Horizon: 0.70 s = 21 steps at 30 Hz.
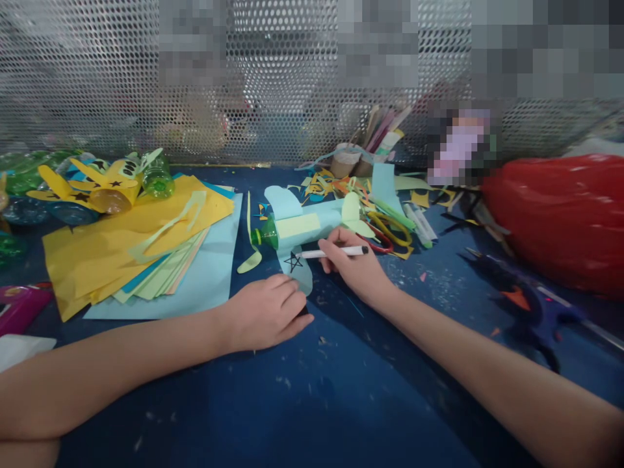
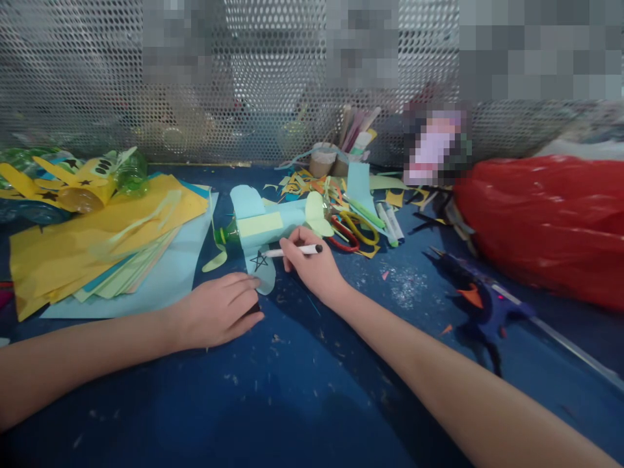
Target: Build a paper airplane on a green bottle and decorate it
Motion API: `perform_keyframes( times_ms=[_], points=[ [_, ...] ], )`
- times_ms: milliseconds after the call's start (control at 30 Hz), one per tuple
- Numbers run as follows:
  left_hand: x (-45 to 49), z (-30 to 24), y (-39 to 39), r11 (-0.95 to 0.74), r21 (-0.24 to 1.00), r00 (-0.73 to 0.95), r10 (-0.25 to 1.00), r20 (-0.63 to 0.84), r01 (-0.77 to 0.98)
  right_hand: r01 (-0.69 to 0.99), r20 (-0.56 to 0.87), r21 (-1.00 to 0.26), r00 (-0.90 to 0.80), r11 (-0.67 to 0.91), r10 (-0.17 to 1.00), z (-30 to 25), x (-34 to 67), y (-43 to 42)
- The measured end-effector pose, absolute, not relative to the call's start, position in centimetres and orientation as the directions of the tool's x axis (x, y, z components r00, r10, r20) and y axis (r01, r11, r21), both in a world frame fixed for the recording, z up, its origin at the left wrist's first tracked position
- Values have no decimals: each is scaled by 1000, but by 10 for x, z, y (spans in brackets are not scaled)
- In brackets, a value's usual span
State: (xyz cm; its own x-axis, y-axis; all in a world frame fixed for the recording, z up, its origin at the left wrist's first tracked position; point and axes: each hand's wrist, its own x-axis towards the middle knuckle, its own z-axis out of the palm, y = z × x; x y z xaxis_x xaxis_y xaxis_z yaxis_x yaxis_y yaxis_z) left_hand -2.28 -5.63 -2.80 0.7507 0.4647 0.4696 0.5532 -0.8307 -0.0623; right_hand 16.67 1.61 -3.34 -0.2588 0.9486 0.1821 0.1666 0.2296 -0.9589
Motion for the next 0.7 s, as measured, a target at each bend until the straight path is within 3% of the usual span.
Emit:
perform_keyframes(
  times_ms=[700],
  points=[
    [-23, -28, -56, -831, -71, 752, 458, 474, 551, 185, 182, -956, -241, 229, 953, -31, 166, 15]
  ],
)
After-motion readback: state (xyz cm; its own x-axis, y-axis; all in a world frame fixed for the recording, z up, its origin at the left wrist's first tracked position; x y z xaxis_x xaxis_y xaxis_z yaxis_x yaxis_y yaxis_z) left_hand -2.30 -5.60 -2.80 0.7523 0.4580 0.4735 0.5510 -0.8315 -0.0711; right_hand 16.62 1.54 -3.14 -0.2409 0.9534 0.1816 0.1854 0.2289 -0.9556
